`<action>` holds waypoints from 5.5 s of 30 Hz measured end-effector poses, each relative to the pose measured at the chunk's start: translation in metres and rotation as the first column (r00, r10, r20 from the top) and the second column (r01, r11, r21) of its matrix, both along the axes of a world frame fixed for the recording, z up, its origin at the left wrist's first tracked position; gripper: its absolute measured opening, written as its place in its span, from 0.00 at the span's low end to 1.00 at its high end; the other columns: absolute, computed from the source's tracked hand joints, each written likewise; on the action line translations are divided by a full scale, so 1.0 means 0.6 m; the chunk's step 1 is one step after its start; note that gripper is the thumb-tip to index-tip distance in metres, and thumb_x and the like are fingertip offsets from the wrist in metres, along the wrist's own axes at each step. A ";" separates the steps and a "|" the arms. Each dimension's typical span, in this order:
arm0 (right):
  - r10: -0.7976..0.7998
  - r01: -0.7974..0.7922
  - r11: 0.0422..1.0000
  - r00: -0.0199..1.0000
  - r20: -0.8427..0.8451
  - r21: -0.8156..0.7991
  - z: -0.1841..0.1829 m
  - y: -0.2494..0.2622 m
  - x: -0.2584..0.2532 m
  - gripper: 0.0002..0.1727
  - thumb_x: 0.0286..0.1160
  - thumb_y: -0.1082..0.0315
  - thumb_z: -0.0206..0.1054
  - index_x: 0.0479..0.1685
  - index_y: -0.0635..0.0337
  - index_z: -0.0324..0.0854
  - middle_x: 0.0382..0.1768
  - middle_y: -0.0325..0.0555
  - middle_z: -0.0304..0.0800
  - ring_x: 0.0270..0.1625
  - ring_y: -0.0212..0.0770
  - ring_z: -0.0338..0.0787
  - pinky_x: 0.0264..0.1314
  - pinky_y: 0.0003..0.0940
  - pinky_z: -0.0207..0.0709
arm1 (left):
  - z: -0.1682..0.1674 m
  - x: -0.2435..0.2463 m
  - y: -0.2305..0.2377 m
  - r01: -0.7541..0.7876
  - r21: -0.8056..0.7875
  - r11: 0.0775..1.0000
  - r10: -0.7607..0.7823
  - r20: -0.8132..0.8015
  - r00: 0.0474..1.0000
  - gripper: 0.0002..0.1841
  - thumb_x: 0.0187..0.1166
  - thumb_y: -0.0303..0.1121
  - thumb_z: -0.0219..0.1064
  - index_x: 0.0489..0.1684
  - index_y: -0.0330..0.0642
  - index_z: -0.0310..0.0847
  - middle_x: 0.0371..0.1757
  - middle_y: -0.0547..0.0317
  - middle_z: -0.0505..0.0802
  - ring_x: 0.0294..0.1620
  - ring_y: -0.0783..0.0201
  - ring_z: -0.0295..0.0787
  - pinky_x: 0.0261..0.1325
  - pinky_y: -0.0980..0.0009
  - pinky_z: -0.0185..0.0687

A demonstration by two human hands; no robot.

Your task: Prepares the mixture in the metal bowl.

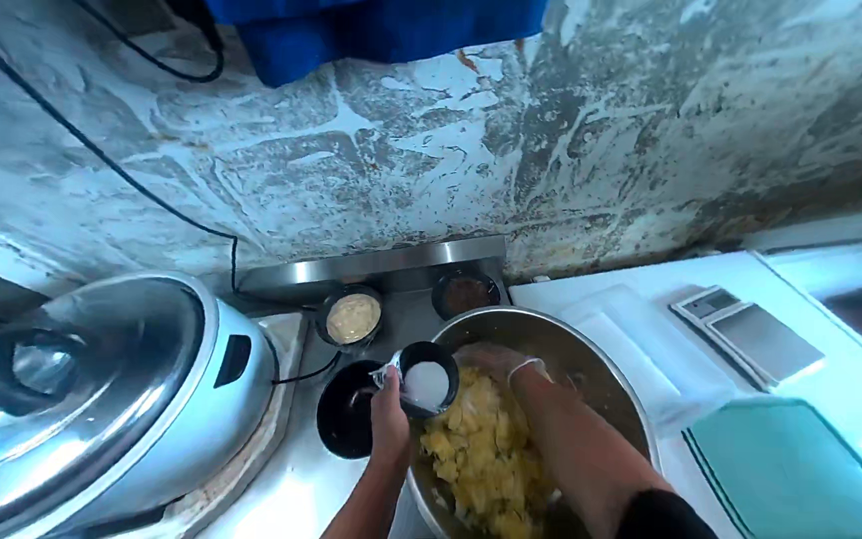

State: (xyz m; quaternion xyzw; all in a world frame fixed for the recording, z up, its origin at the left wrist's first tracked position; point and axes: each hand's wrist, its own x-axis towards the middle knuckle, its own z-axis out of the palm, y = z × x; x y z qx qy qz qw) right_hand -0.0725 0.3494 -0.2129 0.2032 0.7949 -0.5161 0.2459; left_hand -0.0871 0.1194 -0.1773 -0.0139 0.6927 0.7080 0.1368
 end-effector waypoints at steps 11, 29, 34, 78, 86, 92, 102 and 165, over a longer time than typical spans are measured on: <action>0.131 -0.188 0.755 0.982 0.137 0.629 0.024 -0.181 0.241 0.43 0.65 0.55 0.77 0.87 0.31 0.68 0.92 0.54 0.56 0.91 0.68 0.56 0.80 0.74 0.65 | -0.004 0.000 -0.025 0.093 0.007 0.996 -0.093 0.025 0.995 0.28 0.89 0.51 0.49 0.53 0.33 0.85 0.47 0.52 0.92 0.54 0.68 0.89 0.63 0.67 0.83; -0.759 0.759 0.651 0.651 -0.023 0.014 -0.025 -0.092 0.223 0.45 0.70 0.43 0.76 0.84 0.58 0.68 0.76 0.59 0.78 0.77 0.54 0.79 0.77 0.57 0.76 | -0.013 0.011 -0.017 0.057 -0.056 0.997 -0.062 -0.092 0.994 0.25 0.90 0.52 0.49 0.48 0.39 0.86 0.43 0.59 0.92 0.50 0.71 0.90 0.59 0.66 0.86; -0.692 0.675 0.717 0.720 -0.058 -0.172 0.005 -0.149 0.175 0.42 0.68 0.56 0.79 0.84 0.58 0.69 0.78 0.59 0.76 0.78 0.50 0.79 0.77 0.49 0.77 | -0.015 0.009 -0.013 0.051 -0.039 0.998 -0.054 -0.090 0.994 0.27 0.90 0.53 0.49 0.53 0.37 0.84 0.47 0.57 0.92 0.54 0.70 0.89 0.62 0.66 0.85; -0.668 0.830 -0.181 0.289 0.686 -0.527 -0.008 -0.161 0.253 0.35 0.79 0.32 0.55 0.73 0.48 0.74 0.59 0.53 0.89 0.59 0.54 0.90 0.55 0.61 0.85 | -0.009 0.023 0.030 0.027 -0.190 0.981 -0.057 -0.155 0.986 0.25 0.90 0.51 0.50 0.44 0.39 0.85 0.36 0.60 0.91 0.42 0.71 0.90 0.51 0.66 0.87; -0.891 0.867 0.449 0.417 -0.179 -0.214 0.019 -0.049 0.231 0.28 0.72 0.60 0.76 0.73 0.51 0.78 0.56 0.52 0.90 0.53 0.48 0.92 0.54 0.53 0.88 | -0.008 0.014 0.040 0.054 -0.196 0.979 -0.083 -0.147 0.986 0.24 0.91 0.49 0.51 0.46 0.36 0.85 0.42 0.57 0.91 0.48 0.71 0.89 0.58 0.66 0.85; -0.604 0.651 0.663 0.757 -0.250 0.371 0.011 -0.008 0.192 0.36 0.72 0.42 0.73 0.74 0.55 0.78 0.67 0.58 0.85 0.68 0.60 0.86 0.68 0.65 0.80 | 0.001 0.017 0.046 0.048 -0.181 0.982 -0.080 -0.169 0.982 0.23 0.92 0.46 0.50 0.46 0.34 0.85 0.41 0.58 0.91 0.47 0.74 0.90 0.56 0.72 0.85; -0.092 0.039 0.946 0.984 0.150 0.321 0.085 0.001 0.281 0.16 0.70 0.55 0.73 0.50 0.56 0.87 0.50 0.57 0.89 0.55 0.59 0.88 0.57 0.68 0.79 | -0.007 0.015 0.042 0.063 -0.200 0.978 -0.103 -0.194 0.975 0.24 0.91 0.46 0.50 0.47 0.33 0.85 0.42 0.55 0.91 0.48 0.71 0.90 0.58 0.67 0.86; 0.806 -0.833 0.255 0.464 0.369 0.491 0.017 -0.242 0.108 0.42 0.48 0.44 0.84 0.65 0.62 0.84 0.78 0.62 0.76 0.86 0.74 0.60 0.84 0.84 0.38 | -0.024 -0.053 0.039 0.248 -0.308 0.919 -0.325 -0.234 0.916 0.24 0.87 0.55 0.54 0.46 0.44 0.88 0.34 0.58 0.92 0.40 0.64 0.90 0.48 0.54 0.87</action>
